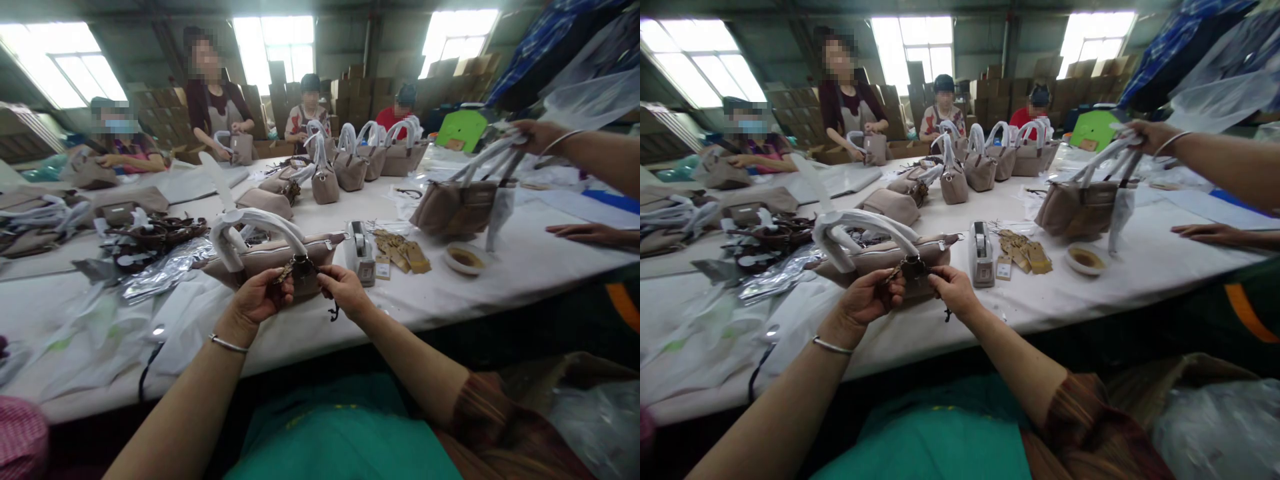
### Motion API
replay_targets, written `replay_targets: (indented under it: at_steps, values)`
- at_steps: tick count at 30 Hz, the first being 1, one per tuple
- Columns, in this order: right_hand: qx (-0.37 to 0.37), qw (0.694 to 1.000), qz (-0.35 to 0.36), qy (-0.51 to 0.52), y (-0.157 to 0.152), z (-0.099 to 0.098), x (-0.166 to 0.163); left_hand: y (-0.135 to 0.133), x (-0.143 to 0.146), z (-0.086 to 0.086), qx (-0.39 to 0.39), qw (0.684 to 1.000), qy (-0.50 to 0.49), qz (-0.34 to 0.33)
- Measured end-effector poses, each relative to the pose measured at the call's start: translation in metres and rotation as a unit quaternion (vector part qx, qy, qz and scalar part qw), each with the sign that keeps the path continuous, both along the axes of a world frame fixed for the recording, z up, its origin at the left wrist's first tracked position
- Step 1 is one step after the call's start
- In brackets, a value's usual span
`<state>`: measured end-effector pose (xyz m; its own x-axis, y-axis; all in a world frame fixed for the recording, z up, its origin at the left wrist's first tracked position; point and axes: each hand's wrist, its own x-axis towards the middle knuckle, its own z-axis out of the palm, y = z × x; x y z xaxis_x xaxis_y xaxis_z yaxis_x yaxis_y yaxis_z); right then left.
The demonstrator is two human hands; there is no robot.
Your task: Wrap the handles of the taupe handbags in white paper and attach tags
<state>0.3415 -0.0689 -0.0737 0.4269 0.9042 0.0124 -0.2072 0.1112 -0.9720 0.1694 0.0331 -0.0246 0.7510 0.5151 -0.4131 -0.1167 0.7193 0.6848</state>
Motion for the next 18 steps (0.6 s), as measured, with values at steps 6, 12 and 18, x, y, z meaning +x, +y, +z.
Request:
replay_targets:
  at_steps: [6, 12, 18]
  values:
    - [-0.013, 0.996, -0.028, -0.083, 0.003, -0.012, 0.003, -0.004, 0.0, -0.013, 0.089, 0.994, 0.065, 0.016]
    - [-0.013, 0.965, -0.064, -0.252, 0.002, -0.023, -0.001, -0.023, -0.004, -0.032, 0.354, 0.913, 0.202, -0.001]
    - [-0.078, 0.943, -0.076, -0.313, -0.001, -0.036, 0.004, -0.042, -0.058, -0.016, 0.426, 0.882, 0.201, -0.01]
